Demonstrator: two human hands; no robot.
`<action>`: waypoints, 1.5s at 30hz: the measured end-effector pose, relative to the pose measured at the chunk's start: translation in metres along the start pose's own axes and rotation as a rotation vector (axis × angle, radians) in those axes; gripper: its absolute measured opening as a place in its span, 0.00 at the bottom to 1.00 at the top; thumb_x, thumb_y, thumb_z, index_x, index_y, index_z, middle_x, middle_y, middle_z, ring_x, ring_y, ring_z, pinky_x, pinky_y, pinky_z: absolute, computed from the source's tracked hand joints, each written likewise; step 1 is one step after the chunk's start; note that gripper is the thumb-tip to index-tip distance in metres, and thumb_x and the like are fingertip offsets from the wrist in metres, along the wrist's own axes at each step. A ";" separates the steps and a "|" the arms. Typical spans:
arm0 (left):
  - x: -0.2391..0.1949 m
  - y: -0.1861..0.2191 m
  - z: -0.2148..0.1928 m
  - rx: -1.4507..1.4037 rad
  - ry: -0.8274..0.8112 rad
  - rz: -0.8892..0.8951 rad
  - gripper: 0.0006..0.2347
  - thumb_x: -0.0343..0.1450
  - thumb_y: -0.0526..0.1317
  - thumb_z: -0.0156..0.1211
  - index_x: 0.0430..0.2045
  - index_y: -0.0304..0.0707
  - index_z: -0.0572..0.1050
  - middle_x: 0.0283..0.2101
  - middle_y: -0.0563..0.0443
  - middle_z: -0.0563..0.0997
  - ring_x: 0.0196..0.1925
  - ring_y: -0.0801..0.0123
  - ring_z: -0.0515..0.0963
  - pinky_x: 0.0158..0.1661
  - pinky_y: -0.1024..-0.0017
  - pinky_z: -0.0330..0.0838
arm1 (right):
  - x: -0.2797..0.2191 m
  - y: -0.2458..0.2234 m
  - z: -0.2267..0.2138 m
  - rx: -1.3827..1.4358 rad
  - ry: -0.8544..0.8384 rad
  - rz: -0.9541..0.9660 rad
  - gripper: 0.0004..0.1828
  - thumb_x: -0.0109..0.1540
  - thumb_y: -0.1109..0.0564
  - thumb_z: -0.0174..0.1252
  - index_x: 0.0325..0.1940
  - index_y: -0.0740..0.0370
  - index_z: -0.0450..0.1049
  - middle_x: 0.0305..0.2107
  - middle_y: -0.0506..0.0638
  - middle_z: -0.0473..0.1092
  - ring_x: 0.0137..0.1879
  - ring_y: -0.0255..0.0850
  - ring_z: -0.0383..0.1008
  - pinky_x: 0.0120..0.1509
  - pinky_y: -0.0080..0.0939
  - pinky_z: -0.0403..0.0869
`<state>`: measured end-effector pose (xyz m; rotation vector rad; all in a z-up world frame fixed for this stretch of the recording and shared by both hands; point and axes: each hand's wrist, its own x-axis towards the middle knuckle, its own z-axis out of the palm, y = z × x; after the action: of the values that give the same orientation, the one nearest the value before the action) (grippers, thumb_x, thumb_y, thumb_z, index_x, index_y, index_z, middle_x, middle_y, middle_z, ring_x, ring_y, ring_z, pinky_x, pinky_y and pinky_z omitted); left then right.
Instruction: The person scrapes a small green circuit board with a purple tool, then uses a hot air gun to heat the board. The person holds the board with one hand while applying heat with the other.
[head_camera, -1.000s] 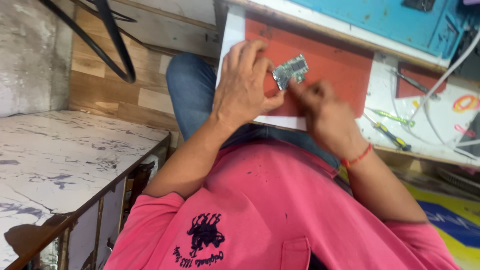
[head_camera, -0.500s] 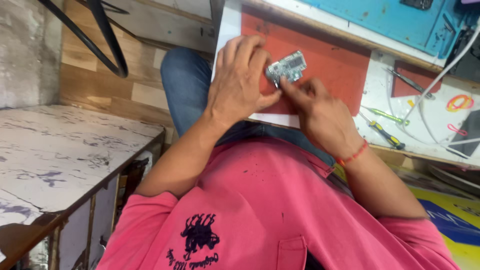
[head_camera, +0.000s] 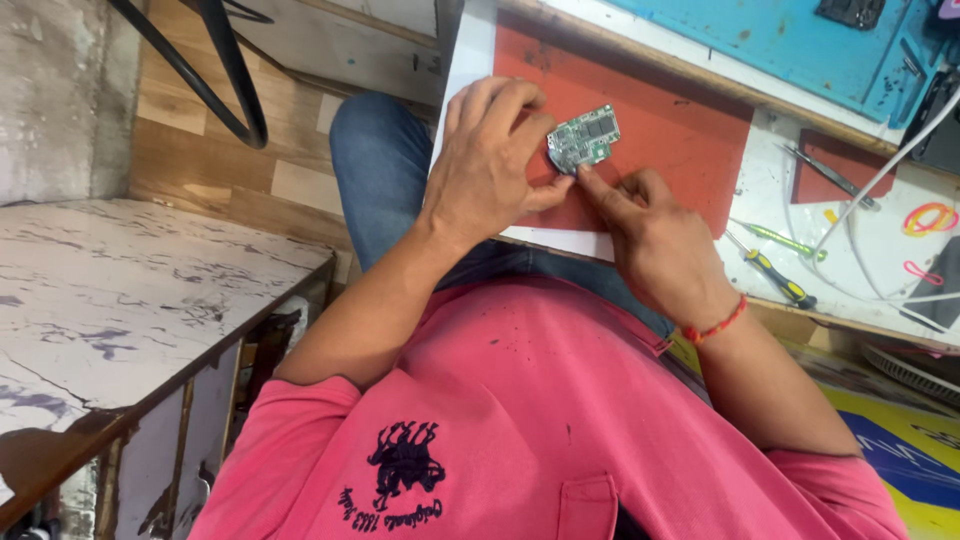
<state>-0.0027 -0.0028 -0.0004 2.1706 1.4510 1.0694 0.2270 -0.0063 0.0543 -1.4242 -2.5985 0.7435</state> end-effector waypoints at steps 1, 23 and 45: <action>0.002 -0.003 -0.002 -0.006 0.003 -0.002 0.20 0.58 0.45 0.80 0.38 0.35 0.79 0.49 0.47 0.73 0.57 0.54 0.71 0.59 0.54 0.63 | 0.002 0.002 0.002 -0.023 0.078 0.011 0.29 0.64 0.66 0.52 0.70 0.53 0.71 0.42 0.59 0.71 0.38 0.57 0.76 0.40 0.54 0.74; 0.000 -0.004 0.000 -0.055 0.004 -0.042 0.22 0.60 0.43 0.81 0.42 0.35 0.77 0.50 0.48 0.72 0.56 0.54 0.71 0.59 0.57 0.64 | 0.005 0.012 0.010 -0.111 0.114 0.015 0.29 0.63 0.67 0.52 0.69 0.51 0.73 0.44 0.59 0.71 0.37 0.55 0.76 0.37 0.53 0.76; 0.004 0.002 0.002 -0.012 -0.023 -0.053 0.23 0.59 0.44 0.77 0.44 0.33 0.78 0.52 0.43 0.72 0.56 0.51 0.72 0.57 0.55 0.65 | -0.005 0.006 0.010 -0.083 0.066 0.017 0.35 0.59 0.65 0.52 0.71 0.48 0.69 0.42 0.58 0.71 0.37 0.57 0.76 0.37 0.54 0.76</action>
<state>0.0004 -0.0001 0.0008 2.1171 1.4792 1.0299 0.2308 -0.0112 0.0434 -1.4681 -2.5991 0.5869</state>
